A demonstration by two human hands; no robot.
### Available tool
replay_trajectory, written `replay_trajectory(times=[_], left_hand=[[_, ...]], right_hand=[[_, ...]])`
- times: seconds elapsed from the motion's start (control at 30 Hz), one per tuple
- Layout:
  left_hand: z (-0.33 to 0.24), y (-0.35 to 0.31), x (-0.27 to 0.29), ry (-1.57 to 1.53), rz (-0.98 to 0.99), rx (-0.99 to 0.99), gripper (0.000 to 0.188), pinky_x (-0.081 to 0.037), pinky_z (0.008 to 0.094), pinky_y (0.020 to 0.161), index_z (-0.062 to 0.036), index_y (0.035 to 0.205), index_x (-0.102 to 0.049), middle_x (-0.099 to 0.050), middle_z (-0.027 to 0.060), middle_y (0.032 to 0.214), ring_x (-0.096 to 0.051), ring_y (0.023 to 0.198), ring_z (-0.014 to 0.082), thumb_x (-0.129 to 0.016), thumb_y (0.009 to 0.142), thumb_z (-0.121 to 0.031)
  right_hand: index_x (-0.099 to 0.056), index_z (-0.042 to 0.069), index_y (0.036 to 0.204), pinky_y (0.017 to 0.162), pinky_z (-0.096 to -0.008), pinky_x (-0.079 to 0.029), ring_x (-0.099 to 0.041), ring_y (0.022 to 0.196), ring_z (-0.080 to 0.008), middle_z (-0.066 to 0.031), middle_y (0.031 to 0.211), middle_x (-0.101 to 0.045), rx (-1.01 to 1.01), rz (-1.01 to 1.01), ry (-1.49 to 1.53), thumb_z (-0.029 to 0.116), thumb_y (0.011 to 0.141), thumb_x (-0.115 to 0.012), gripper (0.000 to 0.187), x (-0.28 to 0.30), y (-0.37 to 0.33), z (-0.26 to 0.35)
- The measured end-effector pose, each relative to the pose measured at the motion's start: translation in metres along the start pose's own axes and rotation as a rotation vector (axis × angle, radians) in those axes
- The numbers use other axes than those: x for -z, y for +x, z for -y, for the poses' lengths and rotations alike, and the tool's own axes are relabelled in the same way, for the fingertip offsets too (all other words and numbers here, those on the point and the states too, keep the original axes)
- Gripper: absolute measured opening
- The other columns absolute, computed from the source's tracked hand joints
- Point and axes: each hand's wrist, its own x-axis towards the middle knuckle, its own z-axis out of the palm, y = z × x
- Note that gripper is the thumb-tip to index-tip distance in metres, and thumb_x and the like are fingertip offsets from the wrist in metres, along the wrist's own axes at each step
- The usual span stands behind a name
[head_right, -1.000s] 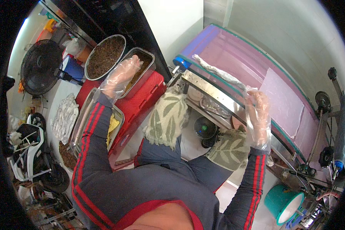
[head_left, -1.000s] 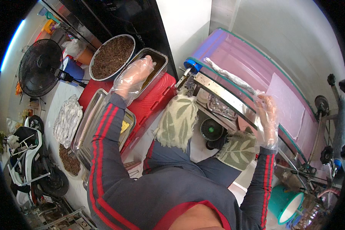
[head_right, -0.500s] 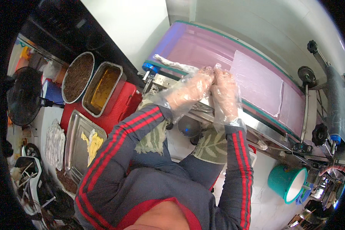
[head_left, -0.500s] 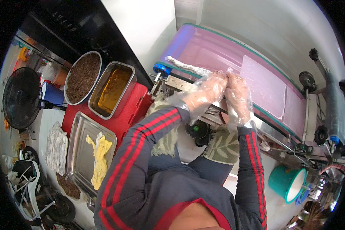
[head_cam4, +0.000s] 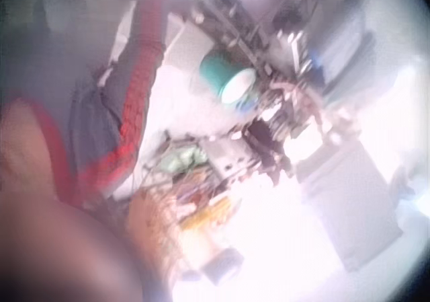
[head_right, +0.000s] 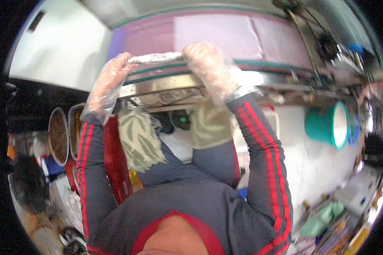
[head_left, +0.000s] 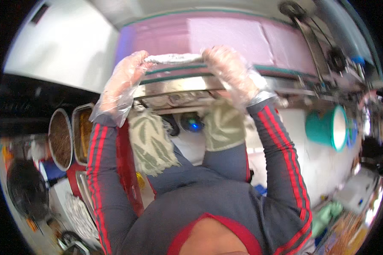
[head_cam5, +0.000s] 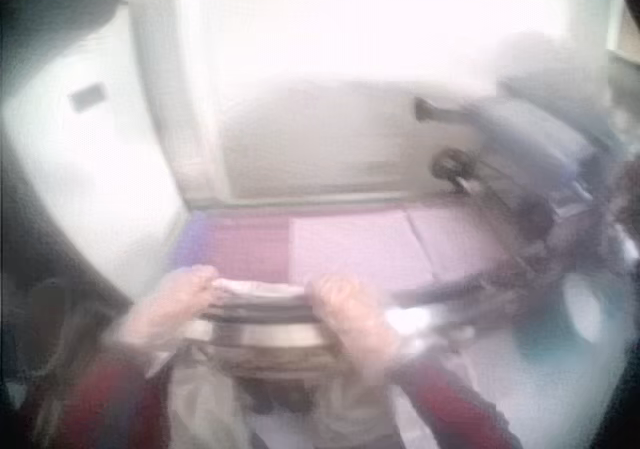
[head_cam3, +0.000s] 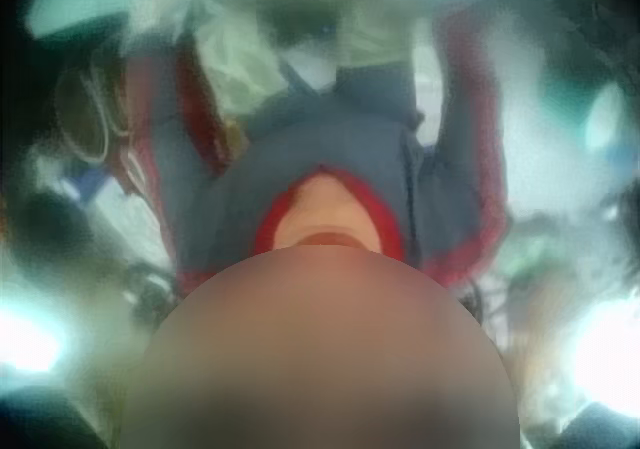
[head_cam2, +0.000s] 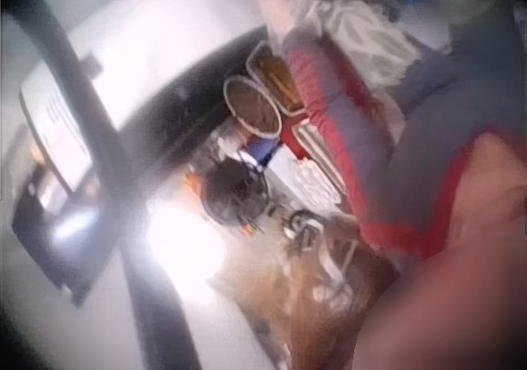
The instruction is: The person assembles small food packets by placing a thin sheet on a flat surface, adding a dark granular filling, and folding the sheet to enclose it. The process is repeated multiple times with consistent hand motions.
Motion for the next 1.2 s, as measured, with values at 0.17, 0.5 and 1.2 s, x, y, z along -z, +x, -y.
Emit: replay_trajectory(times=[0.17,0.5,1.2], left_hand=[[-0.077,0.025,-0.114,-0.588,0.227,-0.229,0.045,-0.050,0.0369,0.098,-0.0003,0.138,-0.061,-0.070,0.0156,0.120,-0.066,0.107,0.0261,-0.059,0.104,-0.029],[-0.230,0.017,-0.304,-0.122,0.665,-0.702,0.034,-0.053,0.0474,0.087,-0.0055,0.102,-0.071,-0.070,0.0173,0.100,-0.066,0.097,0.0383,-0.064,0.093,-0.038],[0.279,-0.360,0.092,0.622,-0.643,0.701,0.033,-0.053,0.0487,0.097,-0.0023,0.115,-0.073,-0.072,0.0232,0.114,-0.067,0.109,0.0420,-0.066,0.097,-0.029]], right_hand=[[-0.071,0.000,0.108,0.090,-0.0419,-0.053,-0.067,0.098,-0.0363,-0.0196,0.101,-0.069,-0.349,-0.175,0.161,0.017,0.094,-0.060,0.025,0.105,-0.133,-0.041],[-0.060,0.016,0.141,0.108,-0.0451,-0.048,-0.059,0.129,-0.0361,-0.0160,0.134,-0.066,-0.960,0.618,-0.502,0.016,0.082,-0.075,0.061,0.089,-0.424,-0.118],[-0.059,0.007,0.143,0.113,-0.0445,-0.043,-0.056,0.134,-0.0359,-0.0203,0.143,-0.061,-0.942,0.624,-0.118,0.016,0.087,-0.076,0.058,0.041,-0.299,-0.086]])
